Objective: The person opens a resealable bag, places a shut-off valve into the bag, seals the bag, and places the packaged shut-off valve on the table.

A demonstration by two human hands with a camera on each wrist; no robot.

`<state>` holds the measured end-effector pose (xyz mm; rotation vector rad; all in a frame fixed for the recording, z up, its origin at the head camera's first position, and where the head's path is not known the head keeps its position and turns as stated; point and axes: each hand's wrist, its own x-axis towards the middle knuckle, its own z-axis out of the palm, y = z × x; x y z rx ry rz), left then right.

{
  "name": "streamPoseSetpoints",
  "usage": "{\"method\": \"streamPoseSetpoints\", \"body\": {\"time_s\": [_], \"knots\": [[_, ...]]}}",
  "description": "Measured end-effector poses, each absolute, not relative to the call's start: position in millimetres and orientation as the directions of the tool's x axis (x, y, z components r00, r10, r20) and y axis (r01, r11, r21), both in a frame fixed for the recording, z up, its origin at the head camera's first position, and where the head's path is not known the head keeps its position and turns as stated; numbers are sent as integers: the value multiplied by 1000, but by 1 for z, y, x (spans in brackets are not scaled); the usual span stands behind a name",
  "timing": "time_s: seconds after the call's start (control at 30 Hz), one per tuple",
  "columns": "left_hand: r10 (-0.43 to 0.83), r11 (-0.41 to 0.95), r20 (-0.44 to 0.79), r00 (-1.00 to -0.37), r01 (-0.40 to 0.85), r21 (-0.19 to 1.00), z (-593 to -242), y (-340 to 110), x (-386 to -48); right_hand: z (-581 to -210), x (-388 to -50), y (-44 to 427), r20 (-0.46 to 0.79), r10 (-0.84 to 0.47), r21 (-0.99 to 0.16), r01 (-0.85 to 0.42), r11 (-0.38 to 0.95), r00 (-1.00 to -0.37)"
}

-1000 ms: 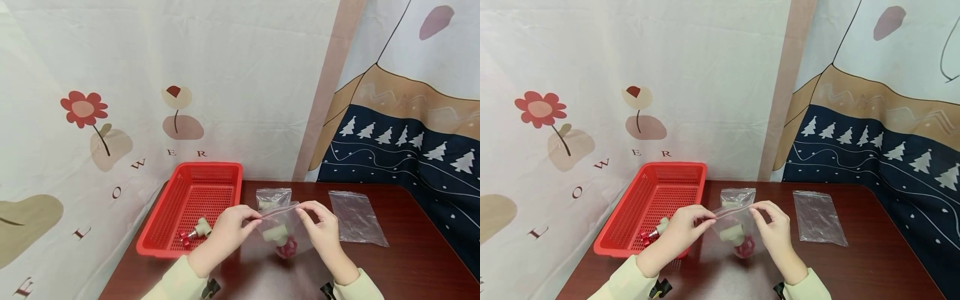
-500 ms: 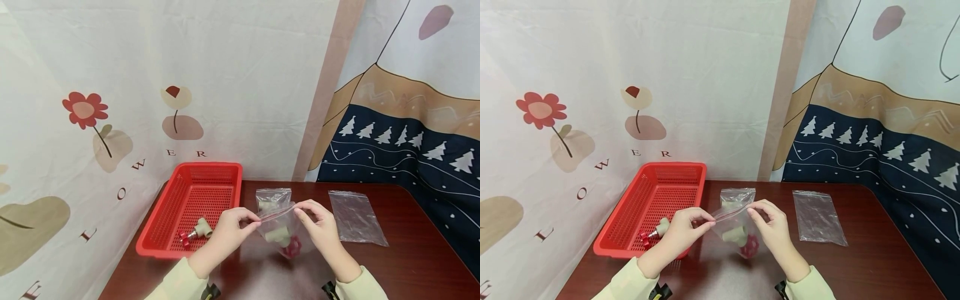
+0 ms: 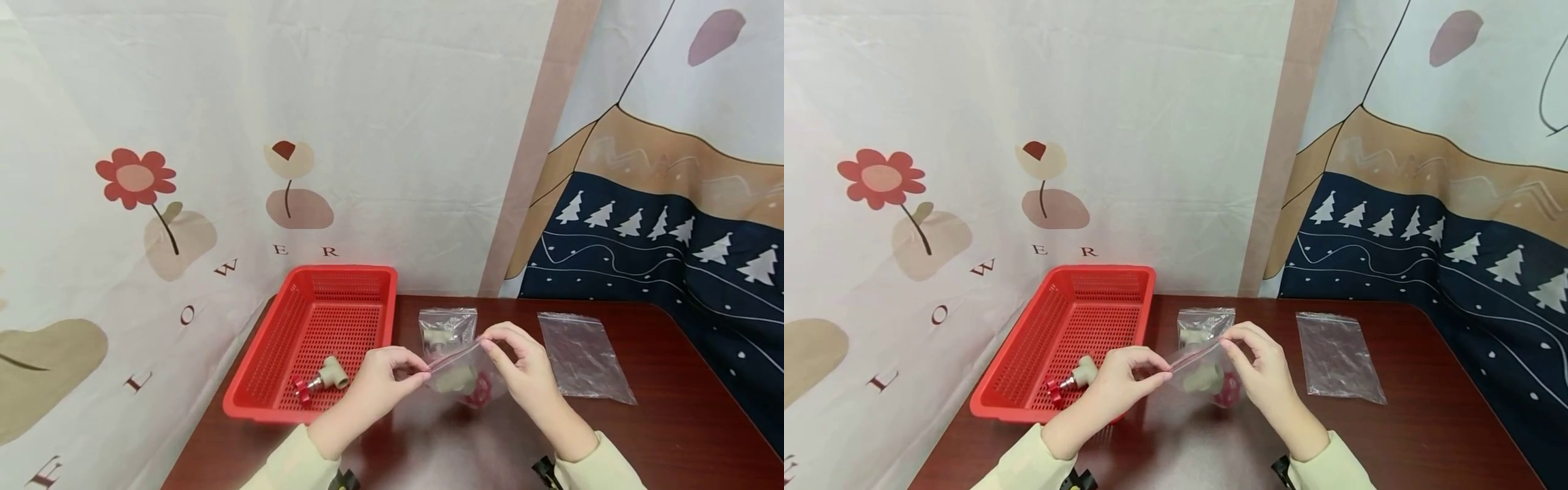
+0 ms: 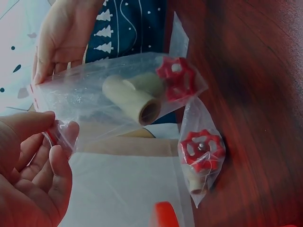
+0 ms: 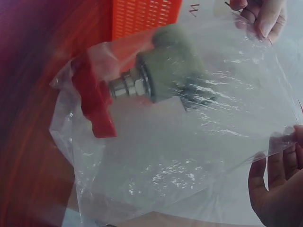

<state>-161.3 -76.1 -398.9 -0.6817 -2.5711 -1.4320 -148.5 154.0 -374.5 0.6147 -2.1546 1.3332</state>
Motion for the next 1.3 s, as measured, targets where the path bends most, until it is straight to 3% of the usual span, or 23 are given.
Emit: {"method": "streamPoseSetpoints", "body": {"time_s": [0.17,0.33,0.53,0.73,1.13,1.3], "knots": [[287,402,352,-891,446,800,-396,-73,-164,-384,-157,157,663,-160,-641,-664,385,-732],[310,439,416,-855,517,735,-391,-66,-167,-396,-165,160,659,-213,-639,-686,348,-722],[436,454,346,-831,535,712,-387,-57,-169,-401,-166,160,644,-264,-653,-696,299,-718],[453,468,345,-822,549,693,-387,-52,-169,-404,-166,158,633,-274,-665,-690,286,-724],[394,509,418,-819,573,642,-390,-52,-170,-407,-166,154,594,-238,-662,-635,399,-769],[390,524,409,-825,564,639,-391,-54,-170,-410,-167,154,627,-255,-610,-668,426,-736]]}}
